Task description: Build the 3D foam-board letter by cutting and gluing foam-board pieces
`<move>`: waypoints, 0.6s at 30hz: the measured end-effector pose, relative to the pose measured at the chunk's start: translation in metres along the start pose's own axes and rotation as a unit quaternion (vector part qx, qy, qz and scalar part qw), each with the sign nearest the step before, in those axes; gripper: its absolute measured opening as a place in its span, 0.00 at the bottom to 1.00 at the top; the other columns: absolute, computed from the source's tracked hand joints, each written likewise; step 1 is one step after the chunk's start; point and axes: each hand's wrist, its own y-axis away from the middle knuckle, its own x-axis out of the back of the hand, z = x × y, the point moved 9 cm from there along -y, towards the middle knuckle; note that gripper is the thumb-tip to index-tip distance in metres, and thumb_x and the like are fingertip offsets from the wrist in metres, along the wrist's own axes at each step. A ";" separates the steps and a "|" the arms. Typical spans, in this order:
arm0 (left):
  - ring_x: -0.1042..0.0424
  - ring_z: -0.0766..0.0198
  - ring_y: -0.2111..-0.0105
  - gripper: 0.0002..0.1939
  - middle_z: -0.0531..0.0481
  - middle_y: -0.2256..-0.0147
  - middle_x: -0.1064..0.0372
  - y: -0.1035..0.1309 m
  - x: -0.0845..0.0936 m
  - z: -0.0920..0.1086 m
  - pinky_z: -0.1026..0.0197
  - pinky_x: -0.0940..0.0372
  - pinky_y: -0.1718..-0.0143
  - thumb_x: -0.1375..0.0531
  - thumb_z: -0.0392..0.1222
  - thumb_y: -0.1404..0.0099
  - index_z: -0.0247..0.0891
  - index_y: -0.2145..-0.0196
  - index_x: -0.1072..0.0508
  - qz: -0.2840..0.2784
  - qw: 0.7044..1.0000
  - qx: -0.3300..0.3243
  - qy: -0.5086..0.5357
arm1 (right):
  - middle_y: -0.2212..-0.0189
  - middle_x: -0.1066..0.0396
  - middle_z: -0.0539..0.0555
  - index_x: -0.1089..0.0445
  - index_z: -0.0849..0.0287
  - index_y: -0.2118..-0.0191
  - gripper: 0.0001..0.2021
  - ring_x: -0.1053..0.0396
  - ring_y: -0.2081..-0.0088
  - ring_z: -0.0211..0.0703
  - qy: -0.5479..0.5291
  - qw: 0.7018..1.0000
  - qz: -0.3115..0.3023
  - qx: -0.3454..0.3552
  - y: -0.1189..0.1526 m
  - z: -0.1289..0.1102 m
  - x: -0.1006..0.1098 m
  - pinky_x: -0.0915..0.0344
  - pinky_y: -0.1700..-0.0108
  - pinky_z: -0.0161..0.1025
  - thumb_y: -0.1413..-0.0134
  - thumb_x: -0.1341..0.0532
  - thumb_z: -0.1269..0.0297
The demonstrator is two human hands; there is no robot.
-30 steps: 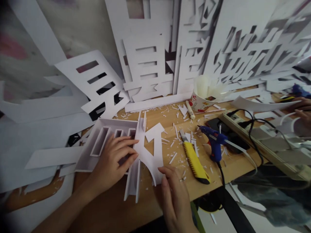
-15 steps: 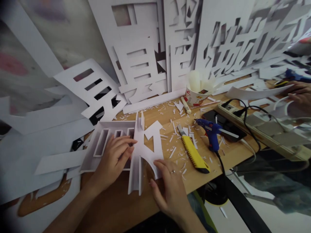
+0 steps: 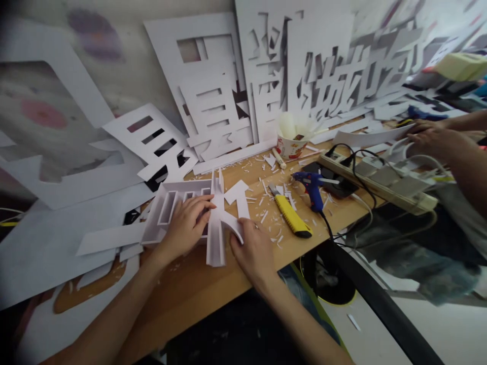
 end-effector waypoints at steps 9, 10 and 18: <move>0.35 0.53 0.42 0.10 0.45 0.43 0.31 0.004 0.002 0.001 0.34 0.48 0.38 0.48 0.33 0.32 0.41 0.59 0.28 0.018 0.999 -0.029 -0.010 | 0.61 0.25 0.61 0.32 0.62 0.53 0.13 0.30 0.57 0.51 -0.003 1.000 0.004 0.026 0.004 -0.007 0.003 0.36 0.55 0.45 0.44 0.45 0.69; 0.35 0.53 0.42 0.10 0.45 0.43 0.31 0.004 0.002 0.001 0.34 0.48 0.38 0.48 0.33 0.32 0.41 0.59 0.28 0.018 0.999 -0.030 -0.013 | 0.61 0.26 0.61 0.32 0.63 0.53 0.13 0.30 0.57 0.51 -0.004 1.000 0.003 0.027 0.004 -0.008 0.003 0.36 0.55 0.45 0.44 0.45 0.69; 0.36 0.52 0.41 0.11 0.45 0.42 0.32 0.004 0.002 0.003 0.35 0.47 0.39 0.49 0.32 0.32 0.40 0.58 0.28 0.011 0.999 -0.033 -0.031 | 0.59 0.27 0.60 0.33 0.61 0.54 0.13 0.31 0.54 0.51 -0.026 0.999 -0.007 0.034 0.003 -0.007 0.003 0.36 0.52 0.45 0.46 0.44 0.71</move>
